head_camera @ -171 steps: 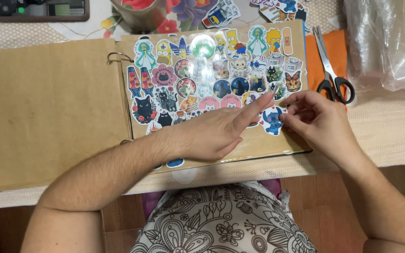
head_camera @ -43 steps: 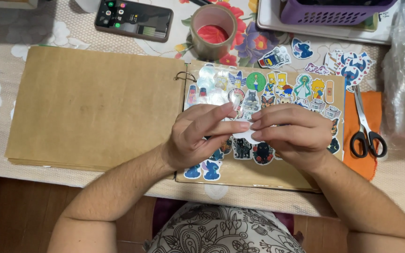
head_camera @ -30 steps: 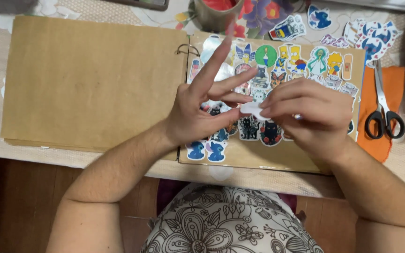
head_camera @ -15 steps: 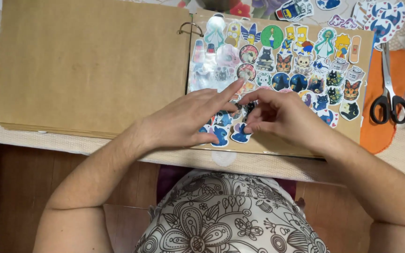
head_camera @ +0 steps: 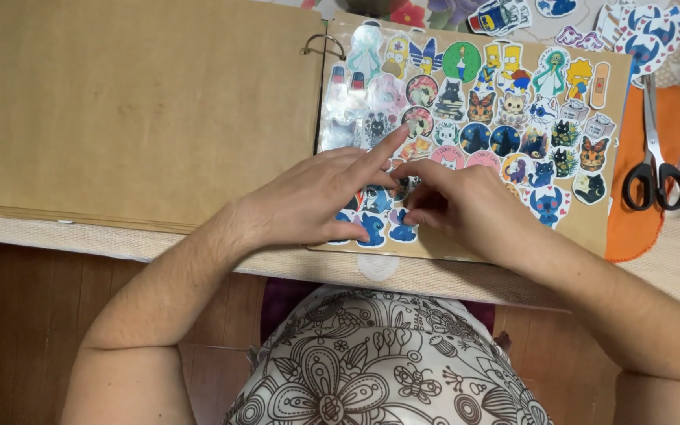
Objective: The person repeatedly picks up small stickers from a pile, uses scissors to trim their edges, and places them onto a binder page already covered with other stickers. The person continues this process throughout the clip, adding stickers one at a time to the page.
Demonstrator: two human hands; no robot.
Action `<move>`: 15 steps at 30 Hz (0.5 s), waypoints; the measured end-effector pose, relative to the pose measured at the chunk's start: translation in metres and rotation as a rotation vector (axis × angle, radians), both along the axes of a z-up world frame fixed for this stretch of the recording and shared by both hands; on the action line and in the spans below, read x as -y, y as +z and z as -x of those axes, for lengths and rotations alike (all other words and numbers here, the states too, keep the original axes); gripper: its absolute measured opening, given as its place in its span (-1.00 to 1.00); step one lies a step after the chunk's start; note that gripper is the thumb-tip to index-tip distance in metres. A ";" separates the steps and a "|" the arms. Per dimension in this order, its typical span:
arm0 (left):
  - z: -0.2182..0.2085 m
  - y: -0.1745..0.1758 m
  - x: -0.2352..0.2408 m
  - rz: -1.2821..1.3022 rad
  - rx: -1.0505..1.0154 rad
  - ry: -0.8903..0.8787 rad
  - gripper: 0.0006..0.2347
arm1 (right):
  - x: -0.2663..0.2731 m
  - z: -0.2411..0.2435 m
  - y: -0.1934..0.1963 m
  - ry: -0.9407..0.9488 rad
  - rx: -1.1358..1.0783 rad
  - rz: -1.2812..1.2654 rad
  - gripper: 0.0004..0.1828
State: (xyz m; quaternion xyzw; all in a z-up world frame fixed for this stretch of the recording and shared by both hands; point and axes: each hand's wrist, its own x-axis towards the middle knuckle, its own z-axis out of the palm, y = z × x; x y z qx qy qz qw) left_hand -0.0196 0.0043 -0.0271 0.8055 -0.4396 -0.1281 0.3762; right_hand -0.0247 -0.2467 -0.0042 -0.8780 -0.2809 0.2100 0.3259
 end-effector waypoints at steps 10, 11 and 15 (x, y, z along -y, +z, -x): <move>-0.001 0.006 -0.003 0.018 -0.037 0.000 0.11 | 0.003 0.011 -0.003 -0.148 0.168 0.124 -0.54; -0.001 0.011 -0.005 0.165 -0.176 0.017 -0.04 | 0.005 0.009 0.003 -0.137 0.314 0.002 -0.68; -0.001 0.020 -0.014 0.575 -0.546 -0.067 -0.38 | 0.015 0.003 0.027 -0.052 0.793 -0.222 -0.88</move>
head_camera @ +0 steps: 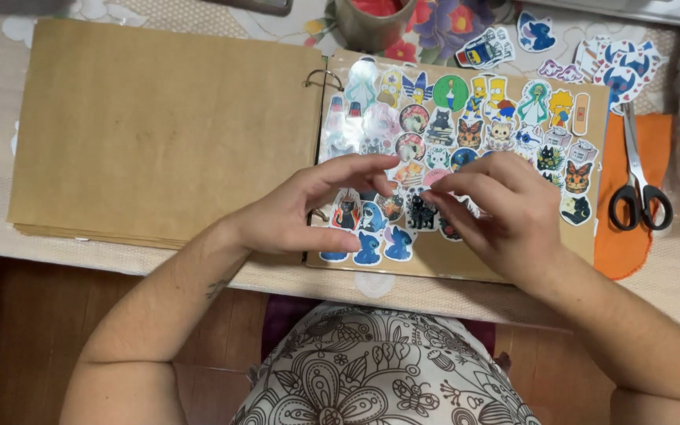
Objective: The person repeatedly picks up small stickers from a pile, uses scissors to trim their edges, and places them onto a binder page already covered with other stickers. The person continues this process throughout the clip, adding stickers one at a time to the page.
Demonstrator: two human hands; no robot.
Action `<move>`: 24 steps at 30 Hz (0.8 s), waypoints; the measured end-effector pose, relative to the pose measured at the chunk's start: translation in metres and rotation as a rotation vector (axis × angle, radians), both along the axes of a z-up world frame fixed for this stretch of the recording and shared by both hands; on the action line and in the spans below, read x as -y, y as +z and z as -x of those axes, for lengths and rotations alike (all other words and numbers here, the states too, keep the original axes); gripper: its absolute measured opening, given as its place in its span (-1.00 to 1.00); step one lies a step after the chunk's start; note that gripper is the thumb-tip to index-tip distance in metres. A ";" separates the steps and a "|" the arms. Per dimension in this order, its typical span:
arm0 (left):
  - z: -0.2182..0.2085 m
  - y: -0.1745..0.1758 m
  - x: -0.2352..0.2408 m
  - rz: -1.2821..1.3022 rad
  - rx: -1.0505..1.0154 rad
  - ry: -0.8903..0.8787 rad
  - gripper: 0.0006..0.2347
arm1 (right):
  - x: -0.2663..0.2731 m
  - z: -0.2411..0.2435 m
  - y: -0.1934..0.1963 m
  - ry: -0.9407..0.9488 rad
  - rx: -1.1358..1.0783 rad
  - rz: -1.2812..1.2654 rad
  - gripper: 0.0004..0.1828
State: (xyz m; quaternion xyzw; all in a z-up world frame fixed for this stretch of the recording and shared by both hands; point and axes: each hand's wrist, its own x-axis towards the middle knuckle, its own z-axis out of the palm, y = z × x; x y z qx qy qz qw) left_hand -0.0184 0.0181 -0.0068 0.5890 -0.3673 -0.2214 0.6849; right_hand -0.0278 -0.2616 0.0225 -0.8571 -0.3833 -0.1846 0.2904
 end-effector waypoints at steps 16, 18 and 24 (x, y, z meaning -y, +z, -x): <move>-0.011 0.003 0.040 0.074 -0.329 0.367 -0.77 | 0.066 -0.008 -0.009 -0.347 -0.282 0.190 -0.84; -0.016 0.002 0.043 -0.039 -0.201 0.531 -0.86 | 0.101 -0.015 -0.019 -0.469 -0.180 0.163 -0.95; -0.025 -0.002 0.047 -0.054 -0.074 0.647 -0.90 | 0.194 -0.027 -0.013 -0.705 -0.250 0.130 -0.92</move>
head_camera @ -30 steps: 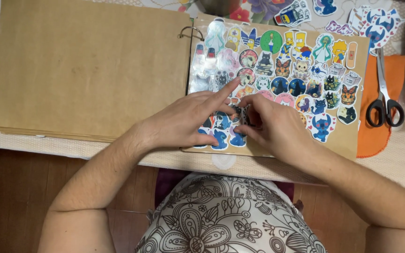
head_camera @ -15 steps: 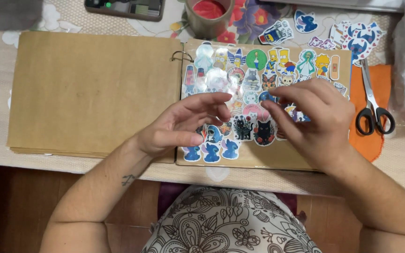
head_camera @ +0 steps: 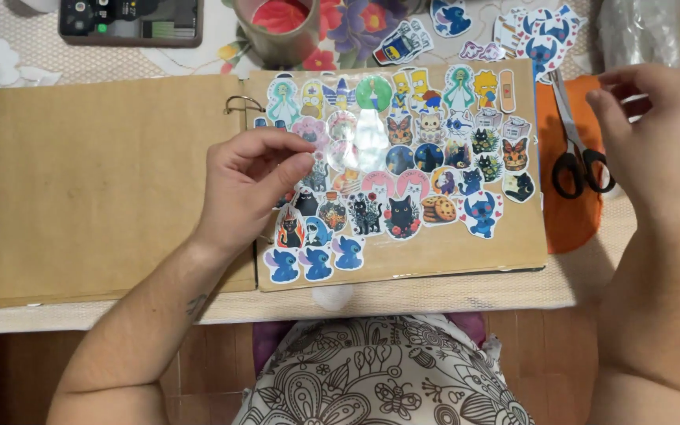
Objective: The person repeatedly picks up small stickers from a pile, uses scissors to trim their edges, and places them onto a binder page already covered with other stickers. The person continues this process throughout the clip, adding stickers one at a time to the page.
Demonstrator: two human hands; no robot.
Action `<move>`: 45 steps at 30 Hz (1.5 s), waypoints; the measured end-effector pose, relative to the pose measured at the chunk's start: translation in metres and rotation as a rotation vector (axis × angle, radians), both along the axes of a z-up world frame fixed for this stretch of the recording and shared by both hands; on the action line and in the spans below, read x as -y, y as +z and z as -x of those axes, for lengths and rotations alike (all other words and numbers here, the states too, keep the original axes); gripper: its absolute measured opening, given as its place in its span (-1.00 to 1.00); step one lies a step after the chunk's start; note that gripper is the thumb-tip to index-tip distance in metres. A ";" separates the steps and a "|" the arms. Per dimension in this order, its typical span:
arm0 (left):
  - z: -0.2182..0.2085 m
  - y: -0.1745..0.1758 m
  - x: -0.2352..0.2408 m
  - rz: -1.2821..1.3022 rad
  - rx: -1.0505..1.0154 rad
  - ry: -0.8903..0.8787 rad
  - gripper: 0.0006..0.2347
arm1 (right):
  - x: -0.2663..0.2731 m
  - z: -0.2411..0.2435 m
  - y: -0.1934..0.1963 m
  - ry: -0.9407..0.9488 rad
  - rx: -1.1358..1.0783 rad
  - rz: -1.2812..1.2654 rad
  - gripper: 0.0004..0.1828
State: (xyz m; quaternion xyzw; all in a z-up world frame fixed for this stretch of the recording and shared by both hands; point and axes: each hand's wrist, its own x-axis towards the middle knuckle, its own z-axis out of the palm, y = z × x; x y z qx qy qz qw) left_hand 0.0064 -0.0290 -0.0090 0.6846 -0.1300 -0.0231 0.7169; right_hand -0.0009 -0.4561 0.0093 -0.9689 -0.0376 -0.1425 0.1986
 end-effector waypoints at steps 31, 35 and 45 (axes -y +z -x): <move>0.008 0.000 0.005 0.108 -0.008 -0.144 -0.85 | -0.203 -0.030 0.050 0.515 -0.519 -0.742 -0.86; 0.009 0.002 0.008 0.133 -0.006 -0.148 -0.84 | -0.202 -0.027 0.049 0.486 -0.417 -0.688 -0.81; 0.001 0.013 0.000 0.062 0.127 0.075 -0.83 | -0.178 -0.021 0.062 0.316 -0.454 -1.039 -0.93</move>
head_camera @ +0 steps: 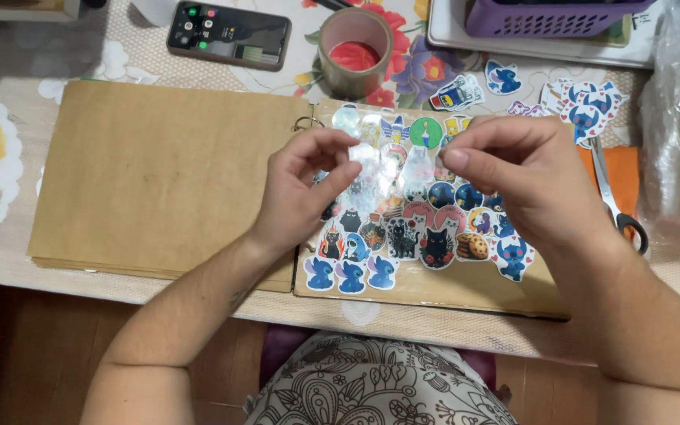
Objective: The person repeatedly picks up small stickers from a pile, uses scissors to trim their edges, and places them onto a binder page already covered with other stickers. The person continues this process throughout the clip, adding stickers one at a time to the page.
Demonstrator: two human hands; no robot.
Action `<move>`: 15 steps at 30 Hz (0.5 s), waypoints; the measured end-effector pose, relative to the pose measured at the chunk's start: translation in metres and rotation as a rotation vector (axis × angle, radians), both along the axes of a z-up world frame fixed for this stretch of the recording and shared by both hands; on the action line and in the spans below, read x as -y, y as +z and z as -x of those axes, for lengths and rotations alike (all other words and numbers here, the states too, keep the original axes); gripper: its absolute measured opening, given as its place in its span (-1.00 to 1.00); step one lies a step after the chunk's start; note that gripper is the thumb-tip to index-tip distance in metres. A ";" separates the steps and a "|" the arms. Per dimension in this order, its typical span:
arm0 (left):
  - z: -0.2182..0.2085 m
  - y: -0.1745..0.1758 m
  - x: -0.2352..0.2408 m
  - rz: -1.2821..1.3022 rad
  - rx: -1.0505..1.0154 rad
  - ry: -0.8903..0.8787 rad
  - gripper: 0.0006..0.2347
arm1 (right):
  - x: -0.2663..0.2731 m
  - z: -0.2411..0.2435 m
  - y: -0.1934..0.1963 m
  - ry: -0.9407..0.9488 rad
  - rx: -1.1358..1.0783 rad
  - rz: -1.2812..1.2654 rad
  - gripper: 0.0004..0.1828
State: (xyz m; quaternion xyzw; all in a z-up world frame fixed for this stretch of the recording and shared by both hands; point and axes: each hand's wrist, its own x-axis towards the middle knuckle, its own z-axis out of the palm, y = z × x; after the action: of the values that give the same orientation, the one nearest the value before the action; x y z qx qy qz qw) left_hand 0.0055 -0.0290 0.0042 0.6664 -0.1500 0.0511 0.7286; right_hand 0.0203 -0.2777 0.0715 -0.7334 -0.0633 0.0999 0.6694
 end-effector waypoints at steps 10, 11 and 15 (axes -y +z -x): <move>-0.013 0.080 -0.003 -0.789 1.809 0.353 -0.97 | 0.020 0.026 0.008 -0.017 -0.185 -0.163 -0.90; -0.015 0.085 0.000 -0.775 1.915 0.368 -0.93 | 0.020 0.029 0.007 -0.015 -0.163 -0.149 -0.89; -0.024 0.091 0.009 -0.721 2.181 0.421 -0.84 | 0.018 0.035 0.011 -0.011 -0.173 -0.161 -0.87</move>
State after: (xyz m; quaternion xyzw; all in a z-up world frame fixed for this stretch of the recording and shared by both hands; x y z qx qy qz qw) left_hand 0.0294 -0.0380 0.0949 0.4492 -0.5888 0.6707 -0.0408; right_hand -0.0151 -0.2954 0.0825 -0.6664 -0.0092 0.1538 0.7295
